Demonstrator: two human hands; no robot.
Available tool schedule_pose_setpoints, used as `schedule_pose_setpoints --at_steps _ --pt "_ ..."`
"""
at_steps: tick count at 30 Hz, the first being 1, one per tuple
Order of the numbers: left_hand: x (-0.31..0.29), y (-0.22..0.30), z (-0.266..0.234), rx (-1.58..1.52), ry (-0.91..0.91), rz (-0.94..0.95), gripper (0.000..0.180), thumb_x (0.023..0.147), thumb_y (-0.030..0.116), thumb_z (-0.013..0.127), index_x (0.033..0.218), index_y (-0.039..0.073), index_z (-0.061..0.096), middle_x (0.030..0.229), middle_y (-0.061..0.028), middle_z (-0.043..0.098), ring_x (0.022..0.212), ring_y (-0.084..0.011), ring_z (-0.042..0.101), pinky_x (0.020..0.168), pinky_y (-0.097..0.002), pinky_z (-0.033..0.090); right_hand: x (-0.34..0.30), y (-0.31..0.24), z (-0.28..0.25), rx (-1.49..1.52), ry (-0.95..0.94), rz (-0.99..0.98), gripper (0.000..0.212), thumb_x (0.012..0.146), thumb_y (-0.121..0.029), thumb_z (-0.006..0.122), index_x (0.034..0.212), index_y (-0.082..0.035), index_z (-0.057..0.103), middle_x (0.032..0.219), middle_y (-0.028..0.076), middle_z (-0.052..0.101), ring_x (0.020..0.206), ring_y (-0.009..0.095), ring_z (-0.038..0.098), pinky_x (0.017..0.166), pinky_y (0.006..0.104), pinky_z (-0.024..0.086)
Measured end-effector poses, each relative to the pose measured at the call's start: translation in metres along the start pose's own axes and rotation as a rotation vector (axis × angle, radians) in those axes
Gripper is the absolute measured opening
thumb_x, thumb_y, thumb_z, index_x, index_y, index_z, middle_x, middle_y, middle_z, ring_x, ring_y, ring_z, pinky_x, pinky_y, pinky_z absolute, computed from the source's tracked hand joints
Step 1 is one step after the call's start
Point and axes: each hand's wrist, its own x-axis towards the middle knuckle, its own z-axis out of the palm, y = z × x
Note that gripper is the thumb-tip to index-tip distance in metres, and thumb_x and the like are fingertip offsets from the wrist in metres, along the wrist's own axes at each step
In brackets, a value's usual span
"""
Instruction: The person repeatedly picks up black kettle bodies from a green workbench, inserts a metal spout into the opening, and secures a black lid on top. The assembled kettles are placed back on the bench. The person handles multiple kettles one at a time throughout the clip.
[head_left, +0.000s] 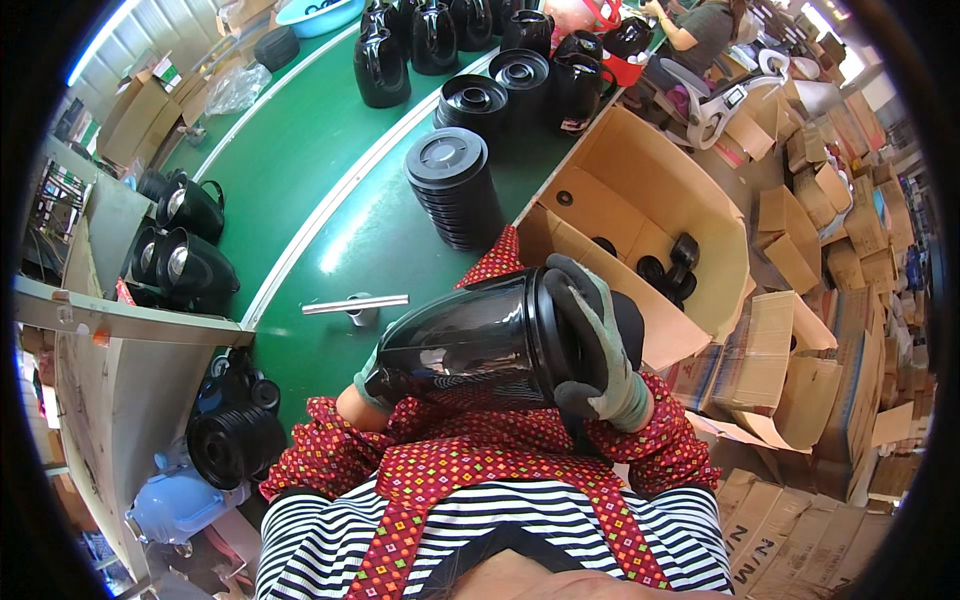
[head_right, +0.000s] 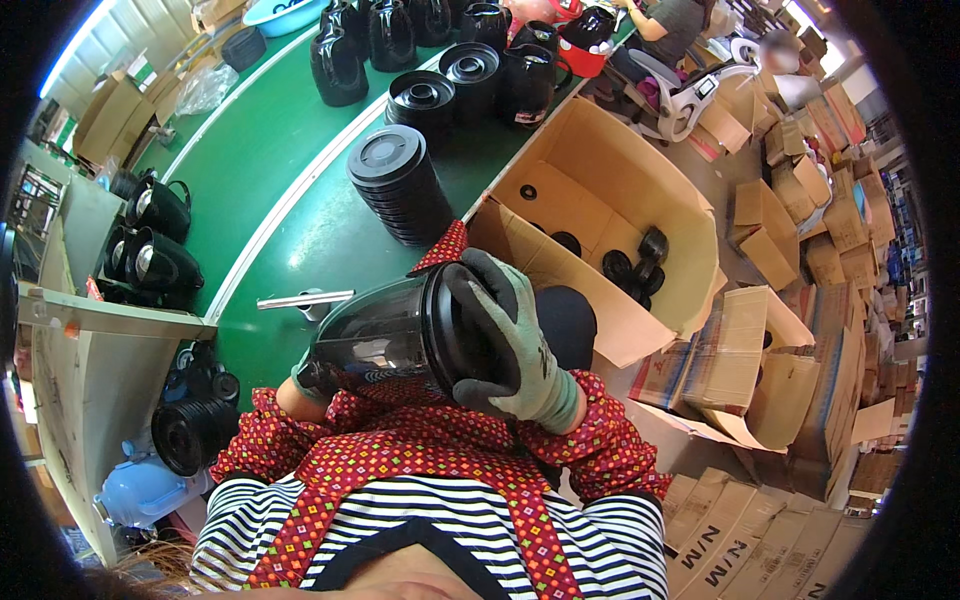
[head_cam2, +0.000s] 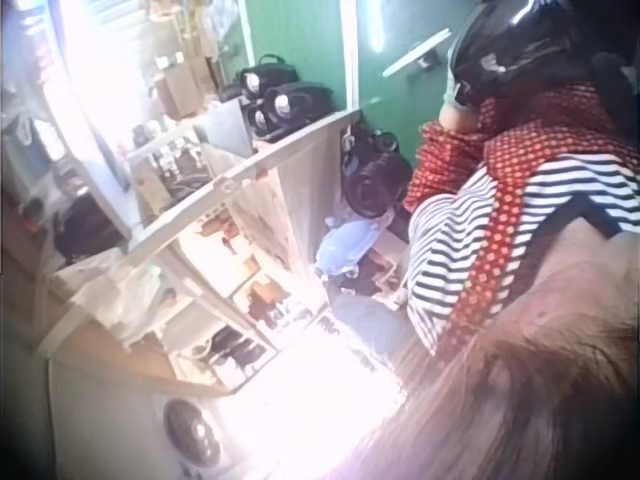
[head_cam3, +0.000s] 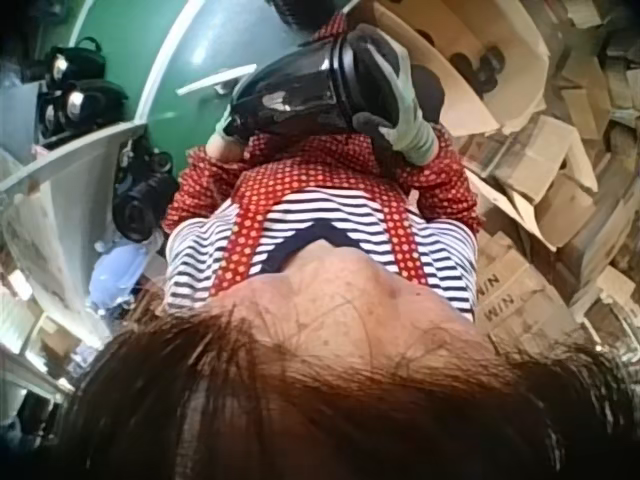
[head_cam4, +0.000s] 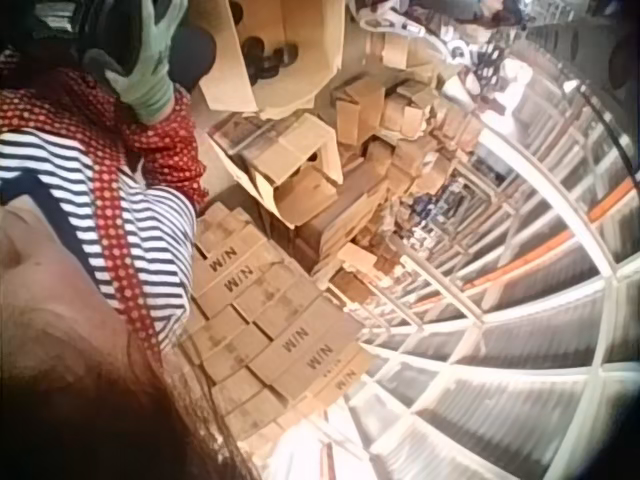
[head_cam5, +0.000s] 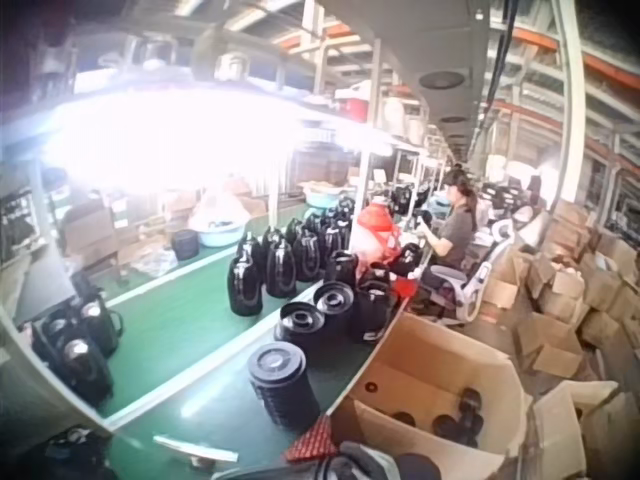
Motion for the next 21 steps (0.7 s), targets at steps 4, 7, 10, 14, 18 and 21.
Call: schedule_pose_setpoints --at_steps 4,7,10,14,18,21 --pt "-0.005 0.005 -0.002 0.294 0.143 0.122 0.06 0.099 0.012 0.068 0.151 -0.008 0.047 0.143 -0.0213 0.063 0.125 -0.0283 0.066 0.108 -0.0416 0.055 -0.011 -0.003 0.004 0.138 0.111 0.15 0.096 0.097 -0.065 0.059 0.161 0.003 0.037 0.164 0.027 0.033 0.151 0.042 0.036 0.124 0.0497 0.027" --pt "-0.001 0.026 0.012 0.781 0.359 0.352 0.063 0.096 0.009 0.073 0.15 -0.009 0.048 0.14 -0.0212 0.066 0.123 -0.0275 0.068 0.106 -0.0409 0.057 -0.016 0.002 0.01 0.369 0.184 0.31 0.088 0.104 -0.061 0.051 0.164 0.001 0.032 0.164 0.024 0.035 0.152 0.037 0.036 0.124 0.0457 0.028" --pt "0.009 0.049 0.037 1.229 0.544 0.583 0.086 0.085 0.02 0.087 0.154 -0.008 0.045 0.138 -0.0226 0.067 0.11 -0.027 0.073 0.097 -0.0387 0.059 -0.023 0.013 0.013 0.634 0.254 0.529 0.076 0.112 -0.055 0.039 0.166 -0.003 0.029 0.163 0.016 0.042 0.149 0.027 0.043 0.124 0.0389 0.032" --pt "0.009 0.068 0.048 1.568 0.463 0.804 0.087 0.087 0.019 0.087 0.158 -0.005 0.042 0.146 -0.0245 0.062 0.1 -0.0247 0.076 0.084 -0.0338 0.063 -0.028 0.022 0.018 0.843 0.25 0.55 0.073 0.113 -0.057 0.035 0.166 -0.007 0.031 0.16 0.012 0.048 0.146 0.021 0.048 0.124 0.0361 0.033" --pt "0.004 0.059 0.044 1.097 0.542 0.591 0.088 0.087 0.018 0.087 0.157 -0.008 0.041 0.149 -0.026 0.058 0.118 -0.0297 0.071 0.101 -0.0404 0.059 -0.012 0.012 -0.022 0.524 0.08 0.48 0.087 0.108 -0.064 0.042 0.165 0.0 0.026 0.166 0.021 0.035 0.153 0.031 0.035 0.126 0.0406 0.025" --pt "-0.001 0.037 0.018 0.831 0.484 0.405 0.086 0.087 0.015 0.086 0.155 -0.009 0.039 0.148 -0.0237 0.059 0.132 -0.0309 0.062 0.112 -0.044 0.052 0.003 0.001 -0.026 0.245 0.049 0.255 0.093 0.106 -0.063 0.049 0.166 0.003 0.022 0.167 0.027 0.029 0.156 0.038 0.029 0.127 0.0463 0.021"
